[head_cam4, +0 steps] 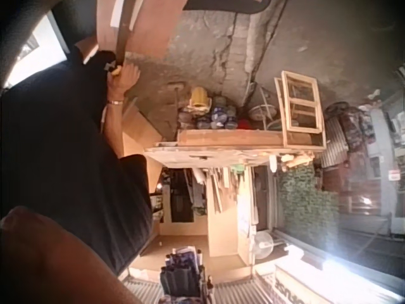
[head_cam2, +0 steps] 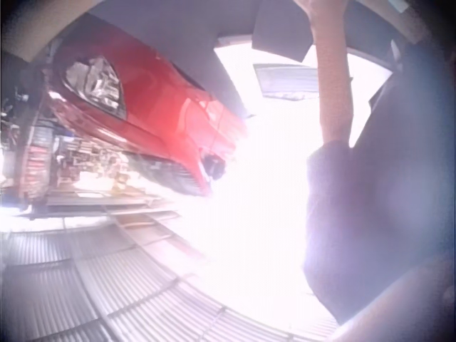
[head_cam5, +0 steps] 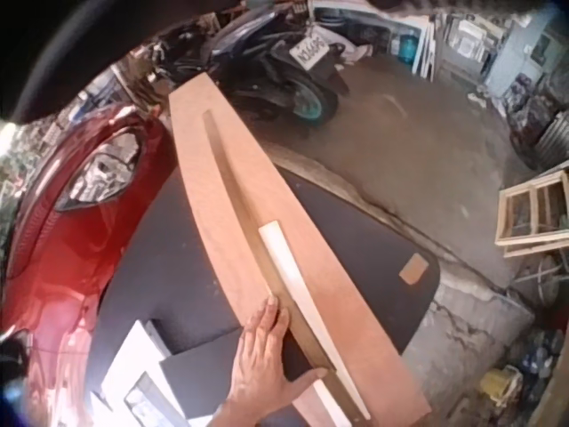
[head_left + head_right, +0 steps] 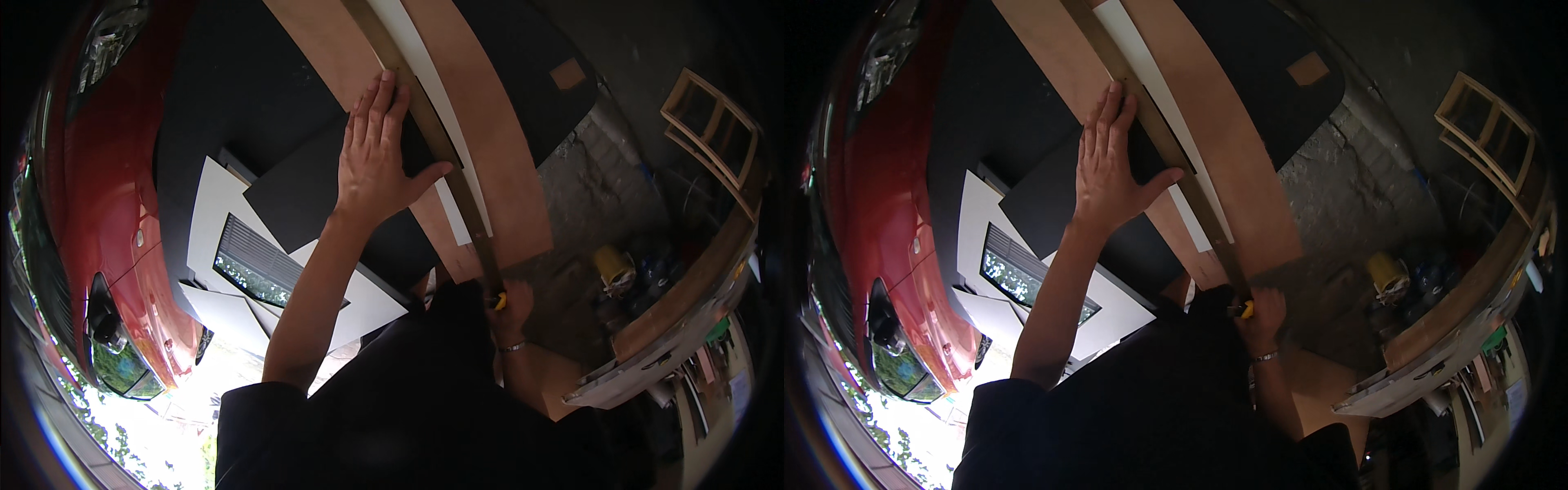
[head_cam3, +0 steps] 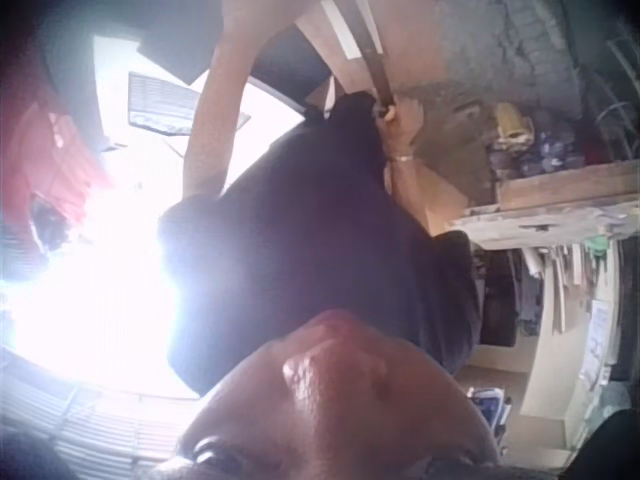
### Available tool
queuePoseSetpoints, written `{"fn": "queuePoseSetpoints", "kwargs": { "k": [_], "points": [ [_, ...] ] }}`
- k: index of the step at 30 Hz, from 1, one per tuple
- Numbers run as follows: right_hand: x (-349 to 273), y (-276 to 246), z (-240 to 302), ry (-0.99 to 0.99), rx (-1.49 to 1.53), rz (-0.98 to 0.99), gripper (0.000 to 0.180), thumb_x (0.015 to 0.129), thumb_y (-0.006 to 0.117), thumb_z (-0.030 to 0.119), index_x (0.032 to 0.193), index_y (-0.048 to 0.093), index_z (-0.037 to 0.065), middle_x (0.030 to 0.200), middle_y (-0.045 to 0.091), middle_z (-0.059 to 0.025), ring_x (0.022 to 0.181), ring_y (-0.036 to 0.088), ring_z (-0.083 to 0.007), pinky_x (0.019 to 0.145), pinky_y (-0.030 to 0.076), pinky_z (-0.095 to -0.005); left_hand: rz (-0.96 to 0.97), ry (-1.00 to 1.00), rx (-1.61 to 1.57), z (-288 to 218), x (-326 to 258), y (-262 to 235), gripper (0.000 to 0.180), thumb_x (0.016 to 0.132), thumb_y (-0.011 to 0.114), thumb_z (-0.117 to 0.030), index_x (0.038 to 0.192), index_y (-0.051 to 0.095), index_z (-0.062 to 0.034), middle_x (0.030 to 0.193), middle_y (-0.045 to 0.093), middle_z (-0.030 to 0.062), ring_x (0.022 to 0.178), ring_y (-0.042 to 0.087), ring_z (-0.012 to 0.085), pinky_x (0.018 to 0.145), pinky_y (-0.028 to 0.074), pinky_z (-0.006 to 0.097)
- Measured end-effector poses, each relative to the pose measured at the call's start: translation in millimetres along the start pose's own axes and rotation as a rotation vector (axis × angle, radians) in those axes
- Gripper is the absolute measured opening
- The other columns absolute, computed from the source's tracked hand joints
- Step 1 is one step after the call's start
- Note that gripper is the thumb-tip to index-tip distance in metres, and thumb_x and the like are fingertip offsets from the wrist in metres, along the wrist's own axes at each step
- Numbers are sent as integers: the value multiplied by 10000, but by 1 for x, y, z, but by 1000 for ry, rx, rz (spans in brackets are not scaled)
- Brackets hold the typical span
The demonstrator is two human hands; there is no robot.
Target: The person uses a utility knife and a straightedge to cut white and black rectangular sheets into strips on a workbench. They repeatedly align the straightedge, score the material, and separate the cut pieces. A second person is visible nearby handling cardboard.
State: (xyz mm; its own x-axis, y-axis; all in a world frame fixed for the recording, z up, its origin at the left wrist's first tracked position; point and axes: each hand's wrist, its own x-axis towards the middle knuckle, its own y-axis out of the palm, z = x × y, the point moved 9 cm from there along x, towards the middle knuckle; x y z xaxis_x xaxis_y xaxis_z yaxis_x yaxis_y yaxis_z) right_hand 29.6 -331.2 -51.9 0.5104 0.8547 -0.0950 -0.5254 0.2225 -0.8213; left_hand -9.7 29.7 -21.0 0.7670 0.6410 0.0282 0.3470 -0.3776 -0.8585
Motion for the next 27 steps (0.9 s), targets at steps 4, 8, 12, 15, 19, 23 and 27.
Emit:
{"fn": "queuePoseSetpoints", "kwargs": {
  "k": [4,8,12,15,19,23,27],
  "points": [
    [2,-3,4,-56,-10,-10,494,758,806,122,1177,558,38,915,610,-164,760,588,-352,654,439,-457,25,18,98,0,-1,5,1174,696,830,-645,1561,315,-41,1671,243,155,1532,259,375,1226,279,531],
    [7,-6,2,-45,-14,-19,406,752,803,126,1089,597,29,871,606,-149,748,585,-350,658,436,-456,-5,33,110,1,-1,7,1177,692,828,-651,1558,316,-40,1674,247,147,1528,273,369,1216,292,532],
    [17,-9,3,-1,9,-7,342,734,805,117,1012,630,22,805,588,-122,745,582,-340,678,433,-459,0,15,117,0,0,6,1178,680,840,-648,1549,331,-38,1669,266,148,1524,285,366,1209,301,536],
    [20,-9,3,5,16,6,349,740,806,117,1025,630,20,806,589,-121,745,582,-336,675,431,-459,-25,27,95,0,0,4,1166,676,845,-644,1544,347,-44,1665,277,147,1520,293,370,1203,308,540],
    [28,-9,8,0,7,22,375,736,813,118,1045,628,14,810,591,-121,744,580,-333,669,426,-456,-31,21,86,2,0,6,1163,671,841,-656,1541,359,-53,1665,278,145,1515,302,372,1199,315,541],
    [37,-12,12,-13,6,29,375,747,816,120,1049,625,7,805,586,-125,733,579,-327,667,425,-453,-40,22,87,3,1,6,1180,659,841,-668,1544,355,-55,1666,277,142,1514,304,370,1201,312,537],
    [40,-13,13,-20,29,-3,365,761,822,131,1040,624,4,805,594,-127,718,581,-323,654,421,-448,-34,25,83,2,1,7,1184,658,845,-663,1545,352,-54,1664,283,144,1513,307,366,1204,311,533]
  ]
}}
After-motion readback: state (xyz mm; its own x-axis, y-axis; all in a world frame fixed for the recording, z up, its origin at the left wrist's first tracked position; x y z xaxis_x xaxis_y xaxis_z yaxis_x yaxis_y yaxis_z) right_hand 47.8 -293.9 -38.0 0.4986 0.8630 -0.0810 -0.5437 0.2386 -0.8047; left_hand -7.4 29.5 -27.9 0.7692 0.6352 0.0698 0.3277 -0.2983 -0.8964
